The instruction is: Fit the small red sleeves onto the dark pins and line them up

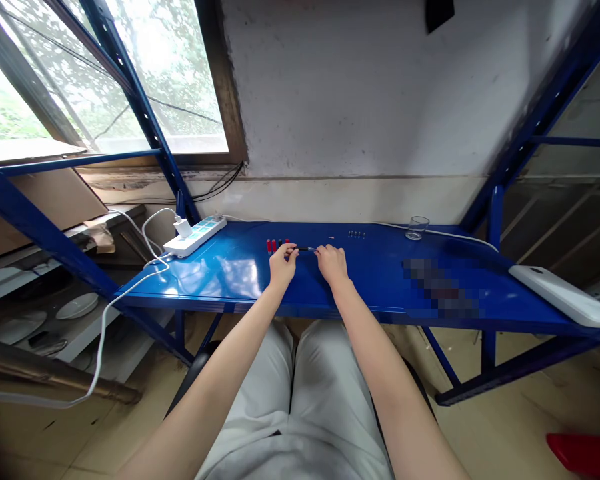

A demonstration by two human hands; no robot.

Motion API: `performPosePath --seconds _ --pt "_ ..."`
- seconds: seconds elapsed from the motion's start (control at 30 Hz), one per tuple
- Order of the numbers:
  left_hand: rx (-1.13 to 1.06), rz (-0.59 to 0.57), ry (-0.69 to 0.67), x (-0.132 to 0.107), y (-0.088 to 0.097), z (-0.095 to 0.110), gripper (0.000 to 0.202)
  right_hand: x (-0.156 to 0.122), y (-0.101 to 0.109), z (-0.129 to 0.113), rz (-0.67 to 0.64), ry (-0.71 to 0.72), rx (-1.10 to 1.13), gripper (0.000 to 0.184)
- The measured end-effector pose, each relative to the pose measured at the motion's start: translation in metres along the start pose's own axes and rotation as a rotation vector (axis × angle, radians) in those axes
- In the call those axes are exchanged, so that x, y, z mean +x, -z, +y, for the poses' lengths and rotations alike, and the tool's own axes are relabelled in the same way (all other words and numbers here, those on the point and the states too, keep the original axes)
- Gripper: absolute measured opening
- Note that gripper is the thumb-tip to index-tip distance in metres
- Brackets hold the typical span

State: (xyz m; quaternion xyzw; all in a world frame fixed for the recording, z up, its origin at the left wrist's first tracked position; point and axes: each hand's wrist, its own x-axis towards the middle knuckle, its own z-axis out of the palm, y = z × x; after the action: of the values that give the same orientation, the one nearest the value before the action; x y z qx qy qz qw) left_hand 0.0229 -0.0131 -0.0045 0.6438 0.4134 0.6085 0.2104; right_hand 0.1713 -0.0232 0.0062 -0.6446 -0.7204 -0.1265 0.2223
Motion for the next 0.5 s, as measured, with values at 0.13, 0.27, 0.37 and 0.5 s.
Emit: performPosePath --seconds 0.13,0.27,0.37,0.5 --pt "0.063 0.003 0.024 0.0005 -0.0015 -0.0034 0.014 0.0 -0.0004 -0.0003 0.024 0.0 -0.038 0.033" --pt "0.066 -0.08 0.026 -0.0001 -0.0027 -0.004 0.017 0.0001 -0.0015 -0.0005 0.04 0.034 -0.035 0.031" --pt "0.038 -0.154 0.01 -0.0006 -0.0039 -0.004 0.017 0.0002 -0.0033 -0.0013 0.062 0.096 0.007 0.028" --pt "0.029 -0.172 0.013 -0.0004 -0.0043 -0.0048 0.017 0.0014 -0.0076 -0.0013 0.105 0.134 0.1 0.026"
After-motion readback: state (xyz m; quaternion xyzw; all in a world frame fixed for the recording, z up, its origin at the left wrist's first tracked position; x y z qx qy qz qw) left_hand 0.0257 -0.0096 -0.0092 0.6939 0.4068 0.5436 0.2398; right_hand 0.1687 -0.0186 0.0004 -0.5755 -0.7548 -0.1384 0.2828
